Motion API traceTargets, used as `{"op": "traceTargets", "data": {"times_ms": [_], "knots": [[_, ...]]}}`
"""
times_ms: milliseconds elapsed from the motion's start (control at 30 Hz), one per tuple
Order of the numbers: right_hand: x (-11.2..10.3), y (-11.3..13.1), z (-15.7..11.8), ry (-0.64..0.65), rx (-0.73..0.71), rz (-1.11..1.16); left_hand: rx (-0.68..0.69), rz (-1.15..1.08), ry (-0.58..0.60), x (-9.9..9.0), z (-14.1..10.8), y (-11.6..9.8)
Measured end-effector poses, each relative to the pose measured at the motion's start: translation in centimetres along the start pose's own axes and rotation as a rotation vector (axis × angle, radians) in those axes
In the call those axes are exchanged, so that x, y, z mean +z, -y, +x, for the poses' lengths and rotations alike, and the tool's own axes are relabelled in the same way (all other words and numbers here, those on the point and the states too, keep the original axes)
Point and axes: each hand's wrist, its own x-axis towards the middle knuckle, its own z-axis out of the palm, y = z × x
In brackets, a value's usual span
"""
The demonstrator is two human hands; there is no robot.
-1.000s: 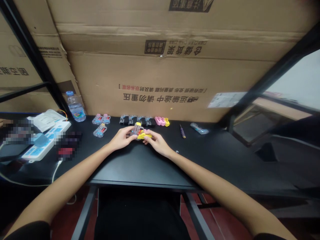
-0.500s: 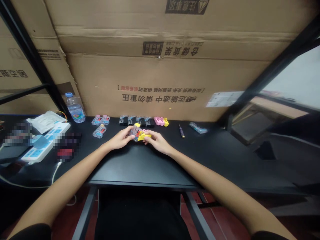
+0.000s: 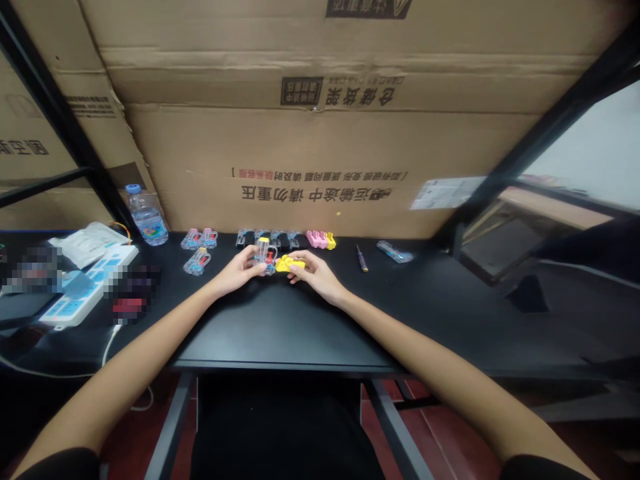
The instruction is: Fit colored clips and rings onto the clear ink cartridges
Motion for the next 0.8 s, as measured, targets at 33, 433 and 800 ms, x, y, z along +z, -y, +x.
{"op": "traceTargets", "data": {"times_ms": [33,433,800], "knots": [[0.0,-0.1,0.0,-0.008,0.004,0.003,-0.005,0.011,-0.011,0.1,0.0,0.1],[0.4,0.3,-0.1,-0.033,0.021,-0.068,-0.019,0.021,-0.032,0.7,-0.2,0.1],[1.6,0.8,-0.6,-0.059,0.054,0.014,-0.021,0.028,0.032,1.0,-0.3,0.4]]}}
